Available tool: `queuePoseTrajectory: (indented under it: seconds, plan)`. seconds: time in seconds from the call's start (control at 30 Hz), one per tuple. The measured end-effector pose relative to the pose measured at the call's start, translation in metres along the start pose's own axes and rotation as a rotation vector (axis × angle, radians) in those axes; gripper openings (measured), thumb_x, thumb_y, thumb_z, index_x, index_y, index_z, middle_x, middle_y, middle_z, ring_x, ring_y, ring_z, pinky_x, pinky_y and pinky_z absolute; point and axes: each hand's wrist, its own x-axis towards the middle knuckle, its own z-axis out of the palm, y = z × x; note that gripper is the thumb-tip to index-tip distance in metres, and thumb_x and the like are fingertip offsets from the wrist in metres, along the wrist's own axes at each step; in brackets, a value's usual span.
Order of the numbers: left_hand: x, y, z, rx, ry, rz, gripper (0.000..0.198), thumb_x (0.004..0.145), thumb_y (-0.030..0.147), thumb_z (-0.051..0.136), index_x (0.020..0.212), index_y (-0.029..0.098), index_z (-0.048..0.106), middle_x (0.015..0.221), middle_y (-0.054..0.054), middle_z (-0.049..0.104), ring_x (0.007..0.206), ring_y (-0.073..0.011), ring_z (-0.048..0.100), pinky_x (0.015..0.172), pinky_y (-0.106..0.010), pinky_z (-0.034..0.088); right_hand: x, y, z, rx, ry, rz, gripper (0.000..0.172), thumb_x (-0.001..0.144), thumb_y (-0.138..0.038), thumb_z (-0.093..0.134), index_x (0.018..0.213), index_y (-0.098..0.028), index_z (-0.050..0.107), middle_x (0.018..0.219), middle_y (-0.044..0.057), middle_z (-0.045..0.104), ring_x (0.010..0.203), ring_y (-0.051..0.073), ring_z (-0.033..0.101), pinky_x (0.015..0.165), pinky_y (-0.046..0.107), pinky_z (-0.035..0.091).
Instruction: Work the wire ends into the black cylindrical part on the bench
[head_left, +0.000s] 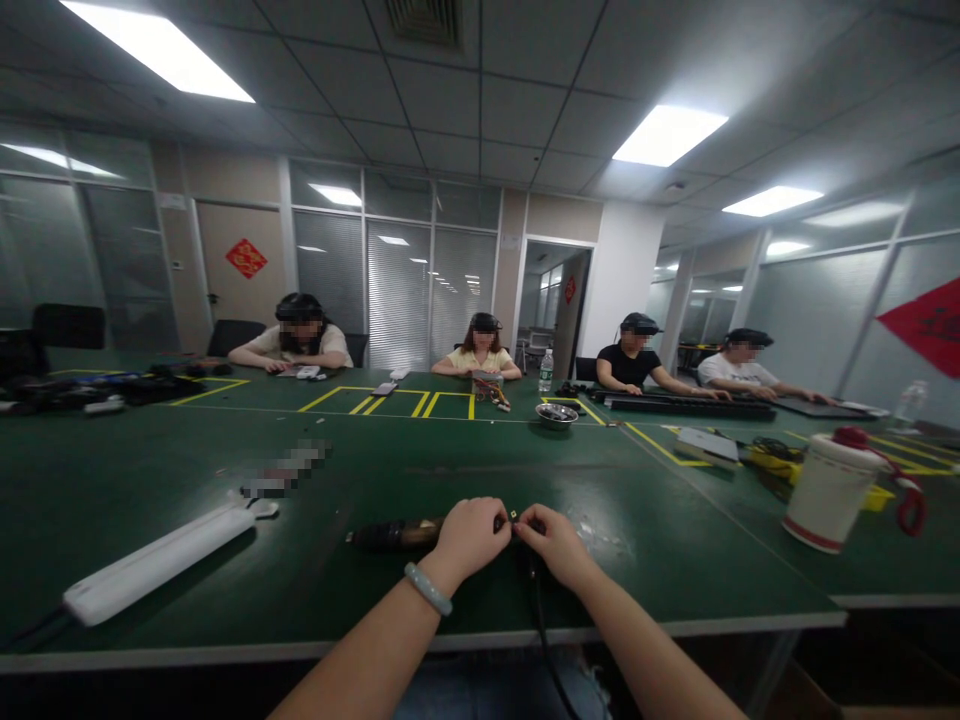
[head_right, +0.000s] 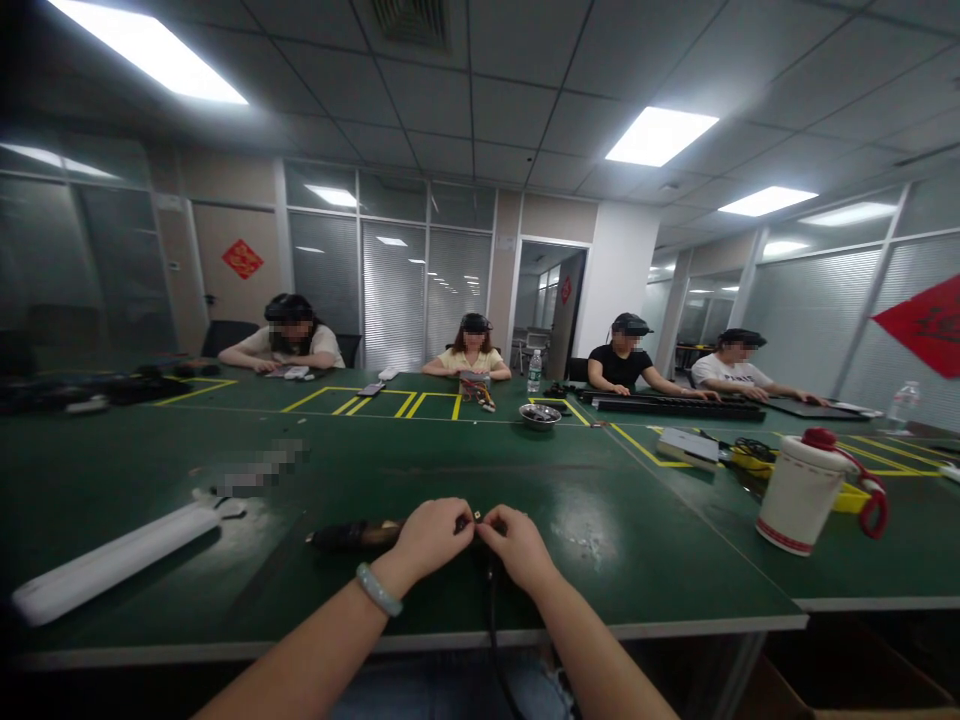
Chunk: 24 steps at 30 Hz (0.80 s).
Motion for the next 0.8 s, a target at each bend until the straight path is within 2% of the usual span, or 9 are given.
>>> queuePoseTrajectory:
  seconds: [0.17,0.33,0.47,0.67,0.8]
  plan:
    - [-0.008,0.004,-0.001,-0.01,0.049,0.051,0.015,0.086,0.031,0.051,0.087,0.022,0.063,0.09,-0.002,0.066,0.088,-0.0186,0.059,0.082,-0.031,0.04,-0.002,0.008,0.007,0.124,-0.074,0.134,0.018,0.084,-0.036,0.054,0.084,-0.019,0.056,0.063,-0.001,0.065,0.058,0.013,0.059,0.056,0.023,0.04]
    - [-0.011,0.006,-0.004,-0.029,0.071,0.126,0.012,0.088,0.028,0.051,0.092,0.023,0.061,0.093,-0.001,0.065,0.093,-0.0181,0.057,0.085,-0.031,0.04,-0.002,0.011,0.008,0.12,-0.073,0.145,0.01,0.082,-0.029,0.054,0.081,-0.019,0.053,0.059,-0.003,0.064,0.055,0.012,0.059,0.054,0.022,0.04]
    - [-0.013,0.009,-0.006,0.004,0.138,0.101,0.01,0.087,0.028,0.052,0.092,0.022,0.058,0.094,-0.002,0.062,0.092,-0.0187,0.056,0.083,-0.031,0.04,-0.003,0.009,0.005,0.098,-0.069,0.141,0.006,0.079,-0.026,0.054,0.078,-0.02,0.052,0.058,-0.004,0.062,0.054,0.012,0.058,0.053,0.021,0.038]
    - [-0.015,0.012,-0.008,0.067,0.059,0.092,0.011,0.089,0.028,0.048,0.088,0.022,0.057,0.089,-0.003,0.06,0.087,-0.0178,0.057,0.078,-0.03,0.041,-0.003,0.011,0.004,0.086,-0.049,0.117,0.004,0.076,-0.024,0.055,0.077,-0.02,0.053,0.058,-0.005,0.057,0.054,0.011,0.053,0.052,0.021,0.036]
    - [-0.015,0.01,-0.008,0.054,0.073,0.095,0.012,0.089,0.03,0.049,0.088,0.022,0.058,0.089,-0.003,0.06,0.087,-0.0178,0.056,0.079,-0.031,0.041,-0.001,0.014,0.005,0.128,-0.068,0.126,0.007,0.076,-0.025,0.057,0.078,-0.02,0.053,0.06,-0.005,0.058,0.056,0.011,0.053,0.054,0.021,0.038]
